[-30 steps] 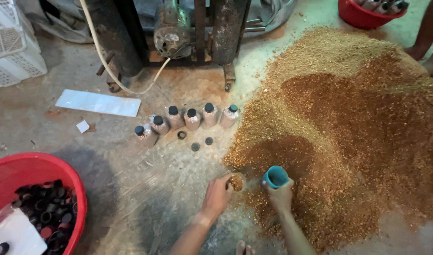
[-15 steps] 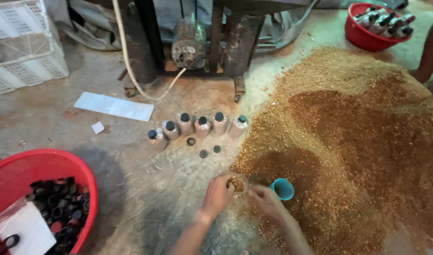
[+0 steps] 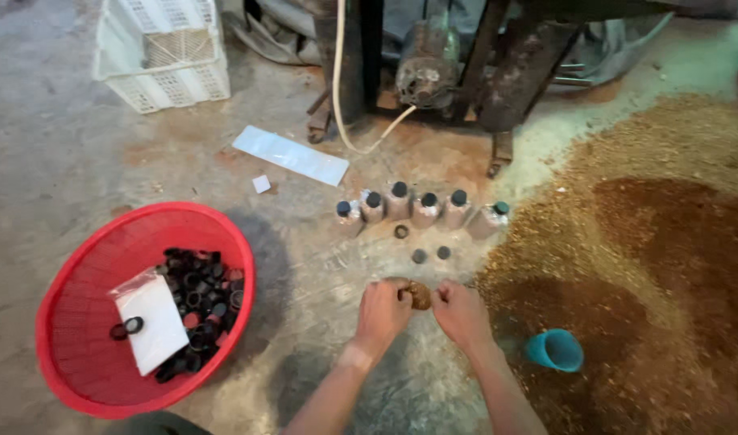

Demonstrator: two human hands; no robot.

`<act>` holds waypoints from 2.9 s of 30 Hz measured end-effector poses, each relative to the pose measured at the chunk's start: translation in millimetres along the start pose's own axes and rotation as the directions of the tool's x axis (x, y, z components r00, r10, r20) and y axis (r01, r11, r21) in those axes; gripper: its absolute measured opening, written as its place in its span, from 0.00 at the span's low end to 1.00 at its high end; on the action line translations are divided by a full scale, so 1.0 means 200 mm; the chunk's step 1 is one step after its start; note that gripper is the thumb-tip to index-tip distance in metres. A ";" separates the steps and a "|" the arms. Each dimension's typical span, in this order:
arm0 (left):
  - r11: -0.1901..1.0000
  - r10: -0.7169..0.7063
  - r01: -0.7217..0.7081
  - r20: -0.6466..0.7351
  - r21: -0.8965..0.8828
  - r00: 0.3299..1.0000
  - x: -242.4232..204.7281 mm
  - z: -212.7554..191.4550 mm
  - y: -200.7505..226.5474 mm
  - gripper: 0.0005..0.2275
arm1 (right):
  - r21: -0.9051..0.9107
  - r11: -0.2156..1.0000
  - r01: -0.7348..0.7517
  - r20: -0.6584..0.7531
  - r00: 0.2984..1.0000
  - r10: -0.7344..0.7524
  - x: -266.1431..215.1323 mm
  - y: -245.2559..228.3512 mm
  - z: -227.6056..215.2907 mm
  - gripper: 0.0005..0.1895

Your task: The person scoops grains from a large pile on the floor using a blue cup and pours them into a clear plastic bag. They then seal the bag, pick up a black cap from a red basket, and screw it onto the bag's opening.

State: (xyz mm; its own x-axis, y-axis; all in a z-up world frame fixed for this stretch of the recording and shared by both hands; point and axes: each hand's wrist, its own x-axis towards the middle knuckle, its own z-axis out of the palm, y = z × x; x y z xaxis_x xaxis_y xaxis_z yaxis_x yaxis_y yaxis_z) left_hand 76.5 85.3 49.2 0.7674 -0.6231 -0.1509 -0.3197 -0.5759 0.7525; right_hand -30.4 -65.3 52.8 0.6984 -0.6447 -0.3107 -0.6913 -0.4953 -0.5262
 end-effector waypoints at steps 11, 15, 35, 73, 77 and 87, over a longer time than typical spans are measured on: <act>0.992 -0.127 0.128 0.123 0.006 0.984 -0.06 -0.23 0.08 0.12 | -0.059 0.994 0.098 0.034 0.995 -0.096 0.06 -0.11 0.13 0.18; 0.987 -0.157 0.161 0.125 -0.020 0.980 0.02 -0.02 -0.18 0.09 | -0.019 0.999 0.030 0.085 0.996 -0.028 0.07 -0.08 0.25 0.16; 0.992 -0.120 0.113 0.169 0.047 0.978 -0.05 -0.14 -0.22 0.12 | -0.143 0.959 0.244 0.136 0.965 -0.225 0.23 -0.07 0.35 0.14; 0.975 -0.224 0.219 0.222 0.047 0.949 0.01 -0.27 -0.17 0.14 | -0.045 0.998 0.035 0.219 0.975 -0.024 0.06 -0.11 0.14 0.19; 0.984 -0.176 0.169 0.242 0.050 0.954 -0.01 -0.23 -0.15 0.17 | 0.056 0.998 0.022 0.223 0.974 -0.034 0.14 0.05 0.30 0.16; 0.929 -0.063 0.128 0.191 -0.348 0.980 0.00 -0.09 -0.37 0.12 | 0.132 0.991 -0.017 0.249 0.968 -0.016 0.11 0.13 0.34 0.23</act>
State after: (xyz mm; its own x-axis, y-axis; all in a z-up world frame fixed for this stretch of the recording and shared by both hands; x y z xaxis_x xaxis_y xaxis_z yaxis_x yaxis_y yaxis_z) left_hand 109.0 137.1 5.5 0.6658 -0.6750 -0.3180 -0.0049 -0.4302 0.9027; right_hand -20.8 -53.3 -21.3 0.7337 -0.4710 -0.4898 -0.6728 -0.4027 -0.6206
